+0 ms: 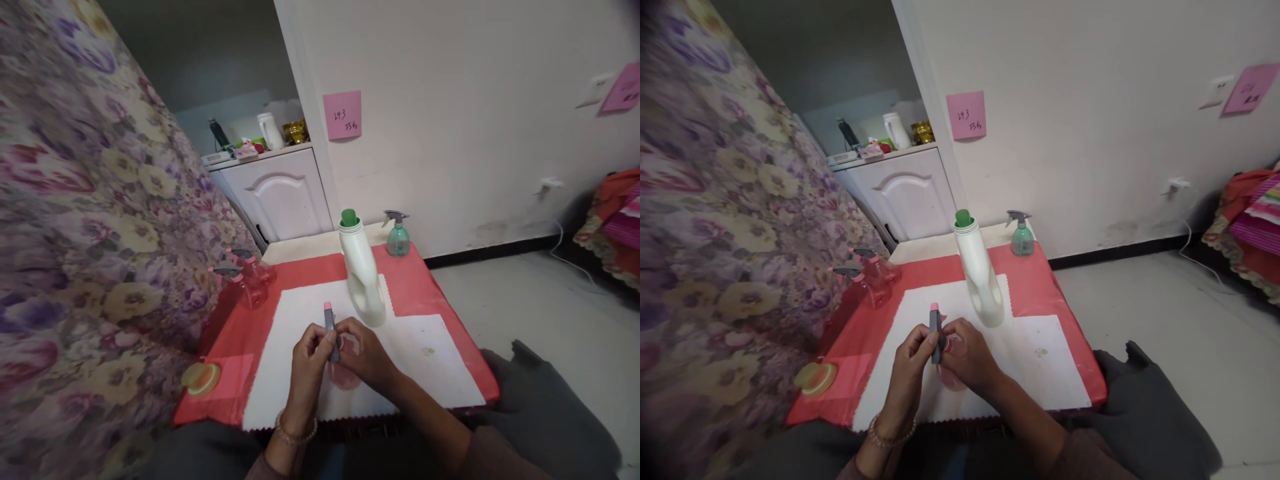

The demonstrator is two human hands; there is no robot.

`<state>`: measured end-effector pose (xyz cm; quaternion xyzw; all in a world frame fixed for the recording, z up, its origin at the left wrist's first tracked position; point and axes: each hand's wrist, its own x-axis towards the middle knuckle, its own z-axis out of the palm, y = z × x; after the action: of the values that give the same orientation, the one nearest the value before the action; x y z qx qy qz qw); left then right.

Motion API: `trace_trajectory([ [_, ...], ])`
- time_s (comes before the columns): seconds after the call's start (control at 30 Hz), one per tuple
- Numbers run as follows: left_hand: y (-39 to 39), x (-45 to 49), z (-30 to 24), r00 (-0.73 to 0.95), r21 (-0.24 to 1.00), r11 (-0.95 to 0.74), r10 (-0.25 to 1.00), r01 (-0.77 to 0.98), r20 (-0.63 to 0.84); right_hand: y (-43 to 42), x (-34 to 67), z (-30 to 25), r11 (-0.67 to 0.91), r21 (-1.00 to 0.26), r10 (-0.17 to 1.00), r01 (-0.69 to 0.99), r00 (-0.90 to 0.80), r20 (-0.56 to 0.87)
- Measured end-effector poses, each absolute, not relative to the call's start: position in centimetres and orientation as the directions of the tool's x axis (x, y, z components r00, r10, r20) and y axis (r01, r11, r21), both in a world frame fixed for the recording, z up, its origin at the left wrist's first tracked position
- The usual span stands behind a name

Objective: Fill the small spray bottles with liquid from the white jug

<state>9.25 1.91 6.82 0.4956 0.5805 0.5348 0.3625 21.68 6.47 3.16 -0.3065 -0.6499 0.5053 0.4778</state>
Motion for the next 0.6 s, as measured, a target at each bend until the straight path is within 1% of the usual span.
trace_trajectory([
  [0.13, 1.9, 9.2, 6.8, -0.257, 0.98, -0.062, 0.96, 0.188, 0.11, 6.8, 22.3, 3.3, 0.375, -0.919, 0.821, -0.119, -0.419, 0.389],
  [0.3, 1.9, 9.2, 6.7, -0.272, 0.98, -0.062, 0.955, 0.191, 0.114, 6.6, 21.7, 2.9, 0.405, -0.911, 0.839, -0.079, -0.364, 0.405],
  [0.47, 1.9, 9.3, 6.7, -0.269, 0.977, -0.072, 0.955, 0.2, 0.126, 6.4, 21.6, 2.5, 0.372, -0.927, 0.856, -0.051, -0.366, 0.364],
  [0.6, 1.4, 9.1, 6.4, -0.272, 0.973, -0.105, 0.949, 0.205, 0.16, 6.5, 22.2, 1.3, 0.358, -0.932, 0.854, 0.05, -0.421, 0.305],
])
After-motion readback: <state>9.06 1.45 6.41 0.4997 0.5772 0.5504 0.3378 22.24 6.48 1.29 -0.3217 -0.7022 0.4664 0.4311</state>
